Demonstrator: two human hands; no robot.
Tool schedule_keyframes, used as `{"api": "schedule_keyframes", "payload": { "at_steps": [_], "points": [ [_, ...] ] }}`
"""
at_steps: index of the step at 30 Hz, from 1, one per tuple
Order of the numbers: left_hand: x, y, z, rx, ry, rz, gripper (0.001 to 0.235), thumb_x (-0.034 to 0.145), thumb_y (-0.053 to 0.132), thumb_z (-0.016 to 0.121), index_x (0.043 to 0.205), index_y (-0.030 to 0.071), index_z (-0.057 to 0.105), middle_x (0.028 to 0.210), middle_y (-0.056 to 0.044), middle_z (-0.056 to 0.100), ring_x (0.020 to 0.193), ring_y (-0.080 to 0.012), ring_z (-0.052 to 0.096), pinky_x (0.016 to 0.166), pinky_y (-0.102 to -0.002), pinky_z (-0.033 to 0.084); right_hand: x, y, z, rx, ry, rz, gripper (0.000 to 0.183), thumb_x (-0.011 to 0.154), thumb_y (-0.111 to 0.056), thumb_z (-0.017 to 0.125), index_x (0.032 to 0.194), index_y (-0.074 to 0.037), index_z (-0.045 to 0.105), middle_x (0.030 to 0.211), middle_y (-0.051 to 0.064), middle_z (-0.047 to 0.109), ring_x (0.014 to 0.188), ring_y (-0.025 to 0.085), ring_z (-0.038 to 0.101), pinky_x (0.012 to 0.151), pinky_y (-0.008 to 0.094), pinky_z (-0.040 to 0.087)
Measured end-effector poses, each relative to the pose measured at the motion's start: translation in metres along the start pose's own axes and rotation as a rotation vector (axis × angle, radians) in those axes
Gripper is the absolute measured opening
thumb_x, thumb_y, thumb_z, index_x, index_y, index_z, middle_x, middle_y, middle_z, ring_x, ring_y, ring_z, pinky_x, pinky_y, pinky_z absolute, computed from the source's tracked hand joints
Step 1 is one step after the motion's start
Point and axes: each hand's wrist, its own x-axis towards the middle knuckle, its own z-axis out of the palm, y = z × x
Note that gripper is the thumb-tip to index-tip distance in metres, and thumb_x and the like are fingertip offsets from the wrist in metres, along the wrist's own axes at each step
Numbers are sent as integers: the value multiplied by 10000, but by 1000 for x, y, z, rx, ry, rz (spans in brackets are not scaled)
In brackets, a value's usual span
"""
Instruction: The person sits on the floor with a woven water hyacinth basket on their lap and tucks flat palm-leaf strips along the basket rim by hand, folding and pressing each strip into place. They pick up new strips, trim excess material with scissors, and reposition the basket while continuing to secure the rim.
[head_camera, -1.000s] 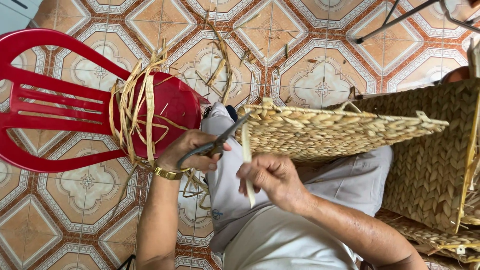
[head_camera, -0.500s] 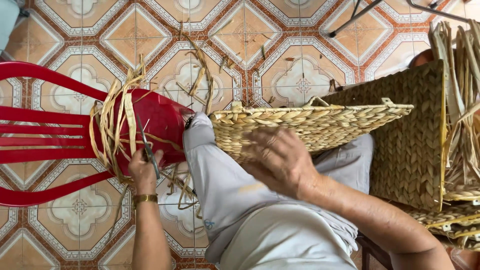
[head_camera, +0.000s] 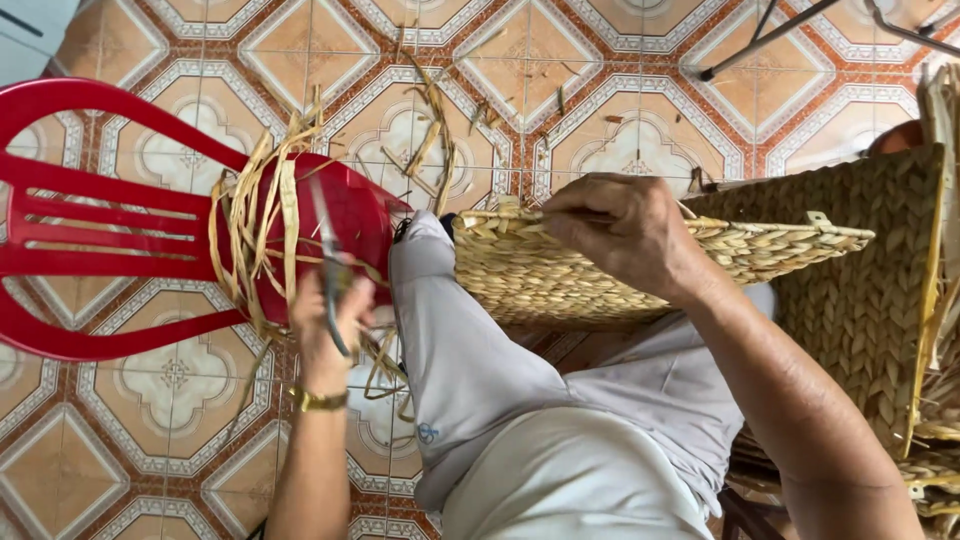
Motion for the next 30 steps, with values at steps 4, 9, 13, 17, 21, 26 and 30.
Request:
{"api": "schedule_keyframes", "payload": {
  "at_steps": [4,9,13,17,21,26,30],
  "points": [
    [-61,41,29,-366,-606,75,434,926,177,790,1304,42,625,919,-79,729,727,-127,715,558,-233,585,6,0,0,-83,85,-153,147,953,-161,761,1051,-52,754,942,92,762,776,179,763,662,292,621],
    [-104,45,54,-459,-904,-155,551,960,158,767,1431,4,526,1073,-123,731,937,-156,725,749,-256,597,10,-2,4,-376,58,-247,116,962,-151,733,986,-39,711,862,90,733,652,219,698,532,359,531],
    [-115,48,67,-386,-885,-170,562,993,198,726,1461,-9,493,1065,-139,723,936,-164,706,746,-265,575,10,8,11,-450,72,-265,116,986,-151,690,1007,-41,659,880,106,719,688,268,678,533,402,491],
    [-124,61,78,-496,-959,-295,562,1006,248,694,1459,-10,480,1083,-153,717,923,-179,717,752,-290,591,6,31,10,-49,165,-133,143,1108,-153,578,1123,-26,642,985,84,734,886,189,747,703,304,636],
    [-128,67,88,-567,-984,-390,578,1001,287,696,1445,-19,488,1041,-169,713,824,-192,721,696,-296,586,-2,10,-15,40,124,9,254,1082,-187,581,1214,21,640,987,102,760,849,200,745,712,336,607],
    [-132,77,97,-737,-944,-419,549,1046,334,654,1414,-44,502,979,-200,705,715,-201,693,593,-318,557,-11,3,-17,-63,-21,41,352,928,-219,740,1191,11,703,985,148,782,905,200,781,764,328,619],
    [-136,80,98,-805,-945,-469,546,1045,331,648,1418,-37,497,987,-202,704,704,-204,690,590,-325,555,-15,-3,-15,-63,-6,36,328,902,-195,745,1163,0,715,967,153,776,883,207,781,748,337,611]
  ]
}}
